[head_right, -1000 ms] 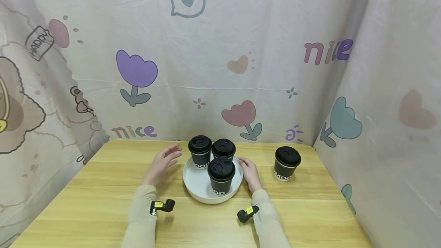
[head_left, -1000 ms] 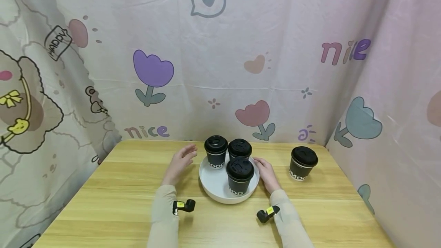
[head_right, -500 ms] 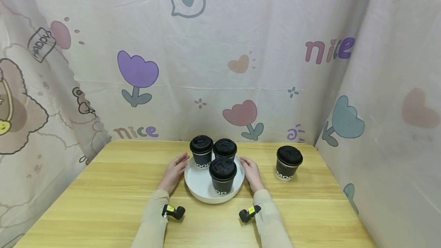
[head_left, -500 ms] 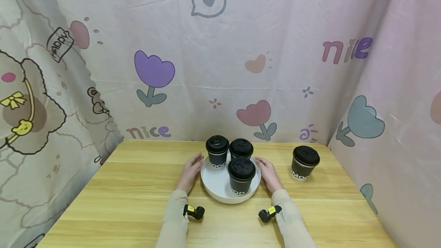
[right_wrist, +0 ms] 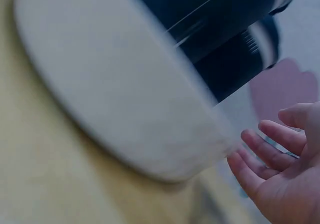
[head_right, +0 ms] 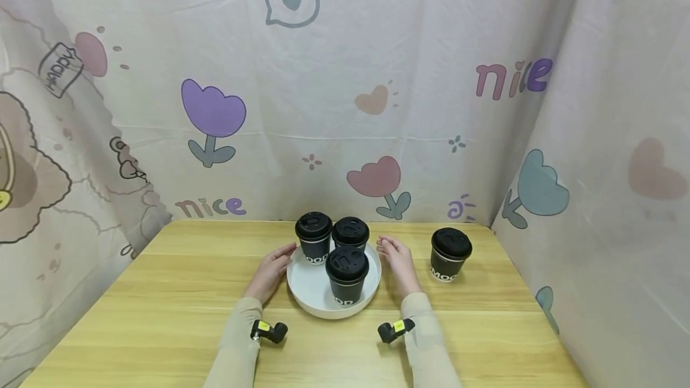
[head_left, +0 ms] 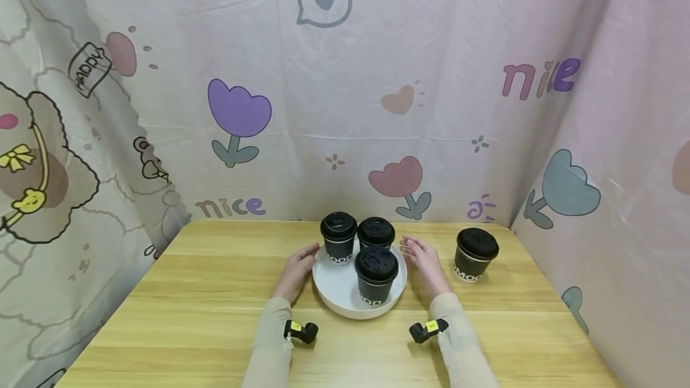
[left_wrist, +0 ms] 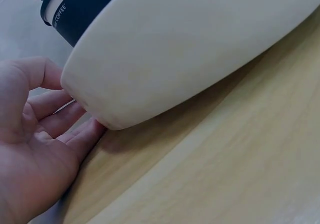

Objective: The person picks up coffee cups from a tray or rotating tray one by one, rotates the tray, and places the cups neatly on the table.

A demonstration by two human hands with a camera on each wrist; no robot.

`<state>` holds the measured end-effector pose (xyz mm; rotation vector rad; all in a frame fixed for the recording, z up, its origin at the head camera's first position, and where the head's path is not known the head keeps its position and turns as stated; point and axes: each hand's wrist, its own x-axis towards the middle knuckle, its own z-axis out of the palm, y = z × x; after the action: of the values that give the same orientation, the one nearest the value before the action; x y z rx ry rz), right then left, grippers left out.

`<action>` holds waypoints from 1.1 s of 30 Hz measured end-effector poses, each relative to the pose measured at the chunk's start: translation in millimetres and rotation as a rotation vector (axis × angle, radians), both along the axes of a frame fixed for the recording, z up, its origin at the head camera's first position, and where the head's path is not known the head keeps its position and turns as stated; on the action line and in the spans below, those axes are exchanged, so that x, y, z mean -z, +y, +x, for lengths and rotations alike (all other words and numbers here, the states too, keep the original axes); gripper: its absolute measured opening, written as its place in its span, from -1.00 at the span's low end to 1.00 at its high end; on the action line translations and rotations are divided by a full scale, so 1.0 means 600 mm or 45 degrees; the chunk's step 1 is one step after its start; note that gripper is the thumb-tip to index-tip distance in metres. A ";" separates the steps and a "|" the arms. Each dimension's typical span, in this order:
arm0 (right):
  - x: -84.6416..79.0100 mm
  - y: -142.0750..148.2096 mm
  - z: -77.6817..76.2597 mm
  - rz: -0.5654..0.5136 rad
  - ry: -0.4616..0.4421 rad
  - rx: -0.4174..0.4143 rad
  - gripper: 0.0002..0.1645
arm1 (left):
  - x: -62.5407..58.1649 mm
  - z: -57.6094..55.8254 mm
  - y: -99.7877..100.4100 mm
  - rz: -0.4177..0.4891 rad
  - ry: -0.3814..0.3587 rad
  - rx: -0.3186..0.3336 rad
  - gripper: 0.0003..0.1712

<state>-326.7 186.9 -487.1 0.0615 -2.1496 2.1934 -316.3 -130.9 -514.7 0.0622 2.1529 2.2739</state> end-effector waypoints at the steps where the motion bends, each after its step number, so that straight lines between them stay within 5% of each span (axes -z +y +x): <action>1: -0.010 0.002 0.002 -0.008 0.015 0.005 -0.49 | 0.000 0.000 0.000 0.004 -0.006 0.002 -0.35; 10: -0.103 0.007 0.039 -0.028 0.229 -0.033 -0.44 | -0.002 0.001 -0.001 0.036 -0.028 0.024 -0.35; 16: -0.149 -0.017 0.072 0.241 0.444 -0.184 -0.48 | -0.003 0.001 -0.001 0.038 -0.026 0.026 -0.33; 25: -0.147 -0.053 0.086 0.661 0.615 -0.590 -0.28 | 0.003 -0.002 -0.003 0.017 -0.022 0.009 -0.34; 33: -0.142 -0.058 0.090 0.830 0.619 -0.641 -0.23 | 0.000 0.002 0.000 0.043 -0.016 0.020 -0.35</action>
<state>-272.5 152.2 -401.8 1.1354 -2.5877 1.3004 -315.0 -130.9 -514.4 0.0649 2.1003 2.2962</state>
